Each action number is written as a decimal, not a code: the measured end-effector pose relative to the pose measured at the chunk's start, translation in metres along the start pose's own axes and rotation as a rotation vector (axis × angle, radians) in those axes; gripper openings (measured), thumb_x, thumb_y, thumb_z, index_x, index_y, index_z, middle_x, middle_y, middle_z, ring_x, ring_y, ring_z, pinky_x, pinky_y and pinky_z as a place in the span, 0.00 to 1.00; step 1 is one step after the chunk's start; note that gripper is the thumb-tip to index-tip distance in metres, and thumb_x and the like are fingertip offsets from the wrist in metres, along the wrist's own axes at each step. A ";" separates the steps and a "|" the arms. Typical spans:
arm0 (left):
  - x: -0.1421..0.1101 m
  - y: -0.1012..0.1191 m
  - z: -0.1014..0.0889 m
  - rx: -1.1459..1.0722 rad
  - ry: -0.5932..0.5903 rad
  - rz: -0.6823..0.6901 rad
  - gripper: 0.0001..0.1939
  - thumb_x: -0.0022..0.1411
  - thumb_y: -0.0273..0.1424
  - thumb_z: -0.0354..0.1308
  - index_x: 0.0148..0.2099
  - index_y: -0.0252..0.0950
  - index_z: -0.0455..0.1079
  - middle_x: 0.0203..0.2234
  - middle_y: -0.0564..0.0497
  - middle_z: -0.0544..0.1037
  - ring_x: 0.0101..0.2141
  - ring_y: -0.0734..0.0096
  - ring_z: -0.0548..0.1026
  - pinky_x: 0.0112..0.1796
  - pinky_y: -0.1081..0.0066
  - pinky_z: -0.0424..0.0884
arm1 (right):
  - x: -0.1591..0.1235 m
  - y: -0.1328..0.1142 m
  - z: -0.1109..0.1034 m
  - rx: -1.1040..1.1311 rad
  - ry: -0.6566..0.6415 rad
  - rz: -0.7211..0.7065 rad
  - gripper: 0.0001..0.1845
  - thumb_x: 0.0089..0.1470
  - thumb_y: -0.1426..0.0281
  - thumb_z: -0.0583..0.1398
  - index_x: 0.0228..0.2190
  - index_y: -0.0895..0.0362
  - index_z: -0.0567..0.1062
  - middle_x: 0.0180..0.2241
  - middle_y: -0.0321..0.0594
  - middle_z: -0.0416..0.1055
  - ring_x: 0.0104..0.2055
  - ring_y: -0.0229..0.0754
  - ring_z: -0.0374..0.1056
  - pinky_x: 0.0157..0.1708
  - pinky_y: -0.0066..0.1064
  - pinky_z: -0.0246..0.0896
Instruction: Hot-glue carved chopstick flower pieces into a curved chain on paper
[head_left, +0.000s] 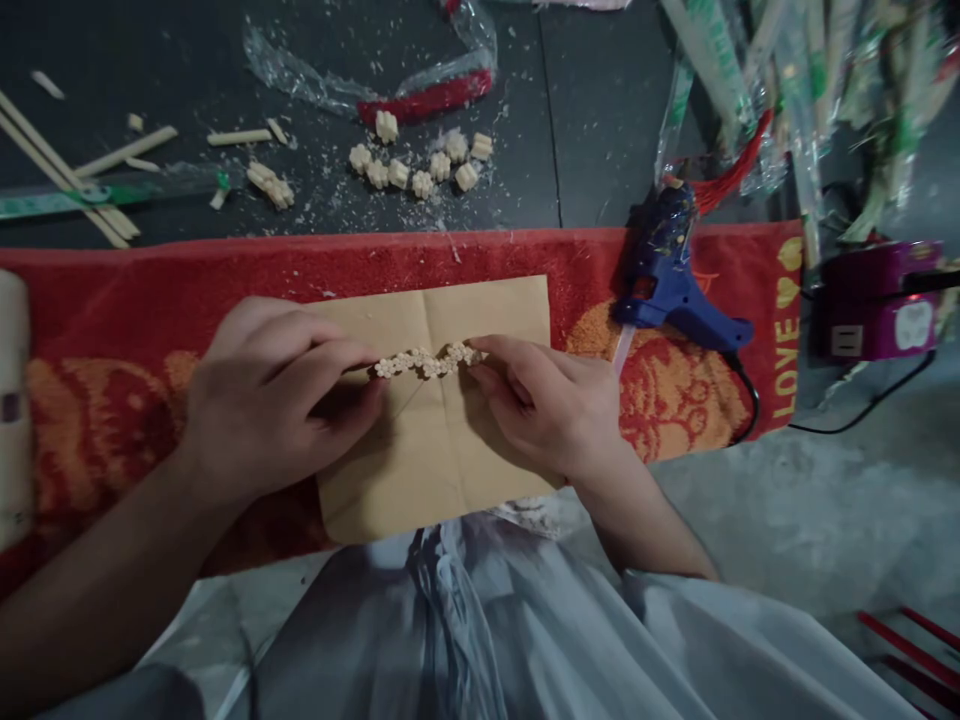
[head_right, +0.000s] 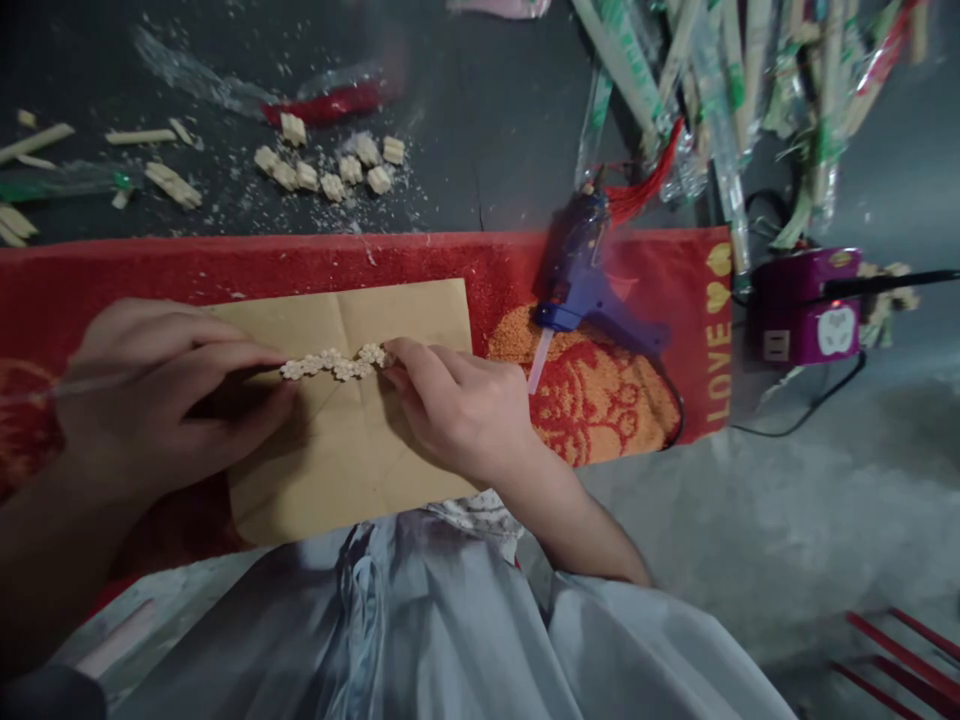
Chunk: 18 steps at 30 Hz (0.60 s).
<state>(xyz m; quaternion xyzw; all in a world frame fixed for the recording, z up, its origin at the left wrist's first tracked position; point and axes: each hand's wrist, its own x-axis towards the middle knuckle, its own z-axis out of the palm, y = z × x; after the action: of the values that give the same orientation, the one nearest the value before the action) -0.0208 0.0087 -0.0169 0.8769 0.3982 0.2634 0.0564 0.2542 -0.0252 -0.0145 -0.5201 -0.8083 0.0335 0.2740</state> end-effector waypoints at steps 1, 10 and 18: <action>0.000 0.000 -0.001 -0.001 -0.005 0.006 0.05 0.81 0.40 0.60 0.50 0.47 0.73 0.38 0.54 0.82 0.39 0.57 0.80 0.45 0.54 0.78 | 0.000 0.000 0.000 -0.001 0.000 0.000 0.20 0.81 0.69 0.55 0.44 0.57 0.88 0.29 0.33 0.87 0.23 0.32 0.76 0.25 0.29 0.61; 0.000 0.000 -0.001 -0.004 -0.029 -0.021 0.06 0.81 0.39 0.59 0.49 0.46 0.74 0.38 0.53 0.83 0.40 0.56 0.80 0.47 0.53 0.77 | -0.001 0.001 0.000 -0.017 -0.018 0.016 0.22 0.81 0.68 0.55 0.43 0.55 0.89 0.25 0.32 0.83 0.22 0.32 0.71 0.25 0.28 0.59; 0.000 0.003 0.000 0.030 -0.044 -0.061 0.09 0.81 0.42 0.59 0.48 0.45 0.76 0.38 0.53 0.83 0.41 0.54 0.80 0.47 0.53 0.78 | -0.002 0.002 0.000 -0.001 -0.037 0.043 0.20 0.79 0.67 0.57 0.45 0.55 0.89 0.25 0.34 0.82 0.22 0.34 0.69 0.26 0.27 0.58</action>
<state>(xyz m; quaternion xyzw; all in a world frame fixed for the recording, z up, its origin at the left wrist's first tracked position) -0.0185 0.0069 -0.0162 0.8706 0.4274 0.2362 0.0600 0.2560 -0.0259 -0.0157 -0.5369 -0.8018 0.0483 0.2580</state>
